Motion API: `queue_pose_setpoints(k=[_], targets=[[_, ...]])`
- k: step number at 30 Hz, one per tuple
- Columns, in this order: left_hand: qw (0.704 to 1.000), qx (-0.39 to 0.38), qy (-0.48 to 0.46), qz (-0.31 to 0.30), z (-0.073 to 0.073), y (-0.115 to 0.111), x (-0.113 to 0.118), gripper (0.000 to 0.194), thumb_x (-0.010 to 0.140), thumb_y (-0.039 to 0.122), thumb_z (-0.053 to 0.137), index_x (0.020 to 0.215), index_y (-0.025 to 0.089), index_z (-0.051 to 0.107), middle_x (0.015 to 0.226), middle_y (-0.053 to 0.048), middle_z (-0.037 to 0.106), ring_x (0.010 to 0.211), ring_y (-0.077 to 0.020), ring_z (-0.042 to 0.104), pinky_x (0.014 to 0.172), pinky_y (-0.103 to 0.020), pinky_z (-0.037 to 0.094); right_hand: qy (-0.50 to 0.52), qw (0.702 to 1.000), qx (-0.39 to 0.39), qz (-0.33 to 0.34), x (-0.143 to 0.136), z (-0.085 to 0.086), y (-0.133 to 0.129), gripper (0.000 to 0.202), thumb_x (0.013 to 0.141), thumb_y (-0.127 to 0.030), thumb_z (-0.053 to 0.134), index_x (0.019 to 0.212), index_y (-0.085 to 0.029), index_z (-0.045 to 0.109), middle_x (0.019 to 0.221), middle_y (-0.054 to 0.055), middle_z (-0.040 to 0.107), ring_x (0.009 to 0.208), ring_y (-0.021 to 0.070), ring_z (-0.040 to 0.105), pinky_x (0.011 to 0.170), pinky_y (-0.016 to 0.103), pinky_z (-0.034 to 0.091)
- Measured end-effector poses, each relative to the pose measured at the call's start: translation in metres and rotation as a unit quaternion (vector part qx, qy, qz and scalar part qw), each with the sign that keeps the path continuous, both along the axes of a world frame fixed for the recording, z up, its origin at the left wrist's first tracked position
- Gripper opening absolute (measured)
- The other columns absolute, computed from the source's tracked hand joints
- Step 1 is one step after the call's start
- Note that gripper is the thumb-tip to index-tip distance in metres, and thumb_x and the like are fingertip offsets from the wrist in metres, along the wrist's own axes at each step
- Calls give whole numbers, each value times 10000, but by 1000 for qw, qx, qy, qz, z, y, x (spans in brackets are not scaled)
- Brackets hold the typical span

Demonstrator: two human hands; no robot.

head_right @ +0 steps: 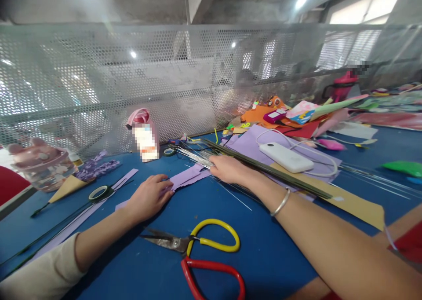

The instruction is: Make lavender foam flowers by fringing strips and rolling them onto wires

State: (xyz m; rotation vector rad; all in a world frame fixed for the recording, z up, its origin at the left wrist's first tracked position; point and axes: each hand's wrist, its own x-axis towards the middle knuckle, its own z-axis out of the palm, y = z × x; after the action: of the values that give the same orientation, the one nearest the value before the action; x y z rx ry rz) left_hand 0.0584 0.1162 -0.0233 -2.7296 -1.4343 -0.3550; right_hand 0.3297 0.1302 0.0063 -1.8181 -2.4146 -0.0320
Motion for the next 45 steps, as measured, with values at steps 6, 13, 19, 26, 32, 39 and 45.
queue_pose_setpoints(k=[6,13,19,26,32,39,45], targets=[[1000,-2,-15,-6,-4,5,2,315,896,399,465,1057,223,670,1170,-94,615,1057,-247,574,918,-391,468,52,991,-34,116,-3,-3,-3,401,865,-479,494,1069,-169,644,1065,120,669,923,237,612,709,272,407],[994,74,-75,8,14,-7,-32,380,907,450,425,1115,198,618,1156,-86,635,1068,-238,576,950,-391,449,130,984,75,94,-7,4,-9,335,878,-442,493,1018,-186,658,901,60,701,791,190,619,672,272,426],[964,77,-43,251,26,-21,-145,323,877,375,431,1045,183,629,1013,-86,673,951,-238,624,831,-340,478,150,977,91,120,-4,1,-8,319,865,-421,480,1004,-197,659,905,66,706,780,205,638,691,307,466],[933,-93,16,347,25,-42,-207,475,793,570,488,1012,192,675,994,-96,694,904,-255,637,755,-315,479,163,971,104,139,-4,-23,7,268,810,-413,524,965,-263,682,944,104,713,799,283,654,731,416,497],[967,13,-66,245,9,-27,-186,546,818,463,547,1294,195,524,1290,-124,549,1151,-255,534,977,-363,413,145,974,76,154,-22,-4,-9,267,850,-386,505,999,-260,687,1043,128,696,917,265,647,821,396,487],[962,-1,-106,251,-5,-9,-183,251,833,309,538,946,183,723,1115,-89,628,990,-206,613,915,-273,446,-18,964,-30,265,-113,32,-31,230,853,-332,505,942,-232,692,956,73,709,833,230,644,703,351,475],[952,25,-104,285,-7,-13,-190,240,844,240,485,895,176,711,1063,-97,638,962,-210,617,890,-289,445,-98,916,-12,388,-225,22,-9,246,852,-209,491,991,-190,692,1007,99,701,911,237,644,726,305,448]])
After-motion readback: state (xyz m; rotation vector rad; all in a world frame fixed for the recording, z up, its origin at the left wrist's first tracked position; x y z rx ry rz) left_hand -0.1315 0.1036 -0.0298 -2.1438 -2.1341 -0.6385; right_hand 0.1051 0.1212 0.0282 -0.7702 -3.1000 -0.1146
